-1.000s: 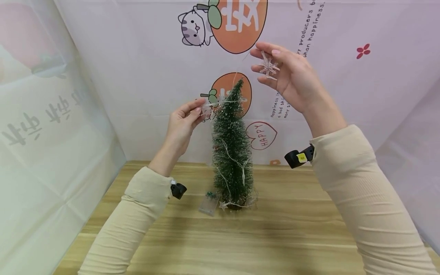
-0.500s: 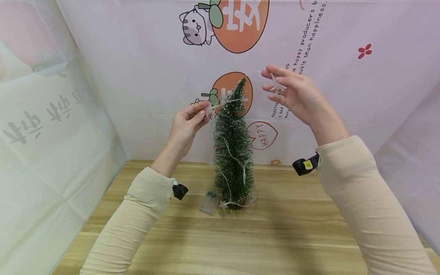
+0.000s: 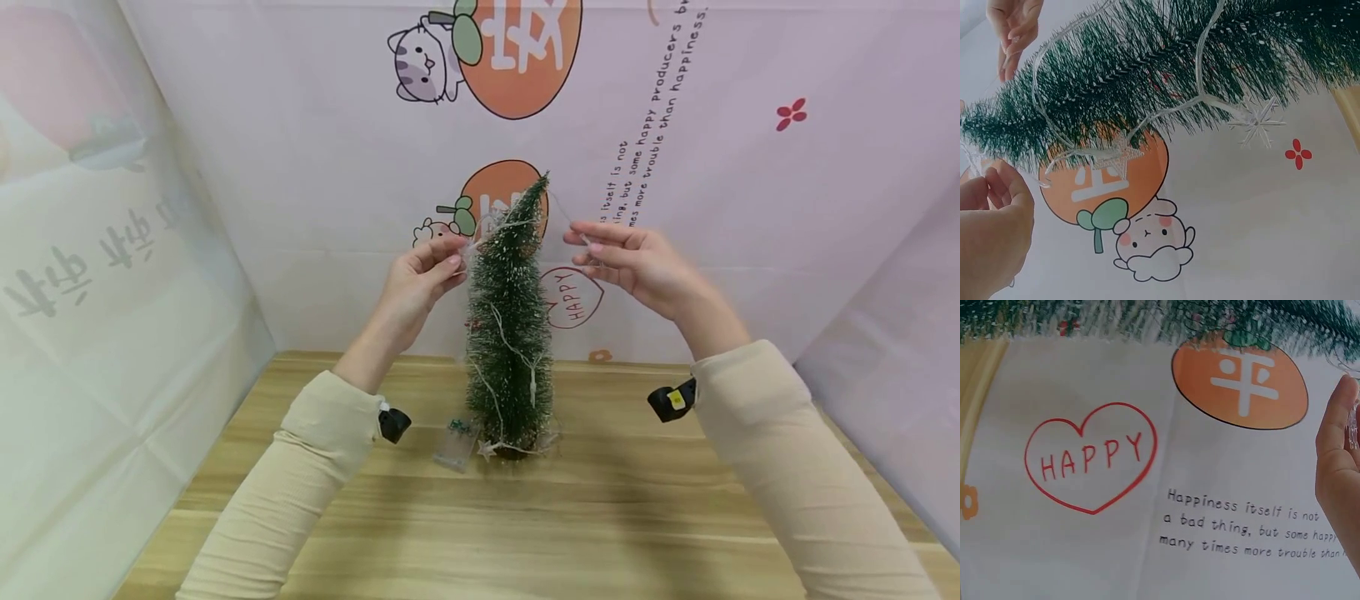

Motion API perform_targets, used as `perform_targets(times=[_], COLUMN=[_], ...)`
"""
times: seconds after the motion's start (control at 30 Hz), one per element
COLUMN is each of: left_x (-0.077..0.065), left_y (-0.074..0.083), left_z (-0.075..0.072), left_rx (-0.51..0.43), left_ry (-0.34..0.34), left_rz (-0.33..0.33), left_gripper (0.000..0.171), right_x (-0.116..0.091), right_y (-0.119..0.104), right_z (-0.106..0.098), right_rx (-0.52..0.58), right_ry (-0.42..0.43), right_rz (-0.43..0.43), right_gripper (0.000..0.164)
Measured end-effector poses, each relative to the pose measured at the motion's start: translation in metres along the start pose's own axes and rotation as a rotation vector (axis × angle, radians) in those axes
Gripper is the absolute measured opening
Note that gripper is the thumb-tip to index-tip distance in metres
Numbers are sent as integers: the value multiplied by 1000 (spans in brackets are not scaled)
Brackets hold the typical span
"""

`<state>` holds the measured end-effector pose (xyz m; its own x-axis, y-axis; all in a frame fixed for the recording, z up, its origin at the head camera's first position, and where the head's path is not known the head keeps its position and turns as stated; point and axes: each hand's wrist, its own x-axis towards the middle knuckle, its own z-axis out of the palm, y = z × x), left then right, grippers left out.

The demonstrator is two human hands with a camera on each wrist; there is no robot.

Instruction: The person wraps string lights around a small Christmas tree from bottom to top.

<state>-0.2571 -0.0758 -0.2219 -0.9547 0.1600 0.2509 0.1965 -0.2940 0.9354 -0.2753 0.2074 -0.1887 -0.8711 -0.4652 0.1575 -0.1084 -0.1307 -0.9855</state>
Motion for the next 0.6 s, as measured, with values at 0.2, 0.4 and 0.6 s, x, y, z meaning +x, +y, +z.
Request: perform_targets(times=[0.2, 0.4, 0.6], left_x=[2, 1, 0], left_y=[-6, -7, -11], left_z=[1, -1, -3], left_rx=[0, 67, 122], left_ry=[-15, -10, 5], left_rz=[3, -20, -40], left_gripper=[19, 33, 38], right_x=[0, -2, -5], right_y=[12, 12, 12], right_z=[5, 7, 6], right_rx=[-20, -7, -82], right_ry=[1, 35, 57], right_rz=[32, 31, 64], right_gripper=[24, 15, 12])
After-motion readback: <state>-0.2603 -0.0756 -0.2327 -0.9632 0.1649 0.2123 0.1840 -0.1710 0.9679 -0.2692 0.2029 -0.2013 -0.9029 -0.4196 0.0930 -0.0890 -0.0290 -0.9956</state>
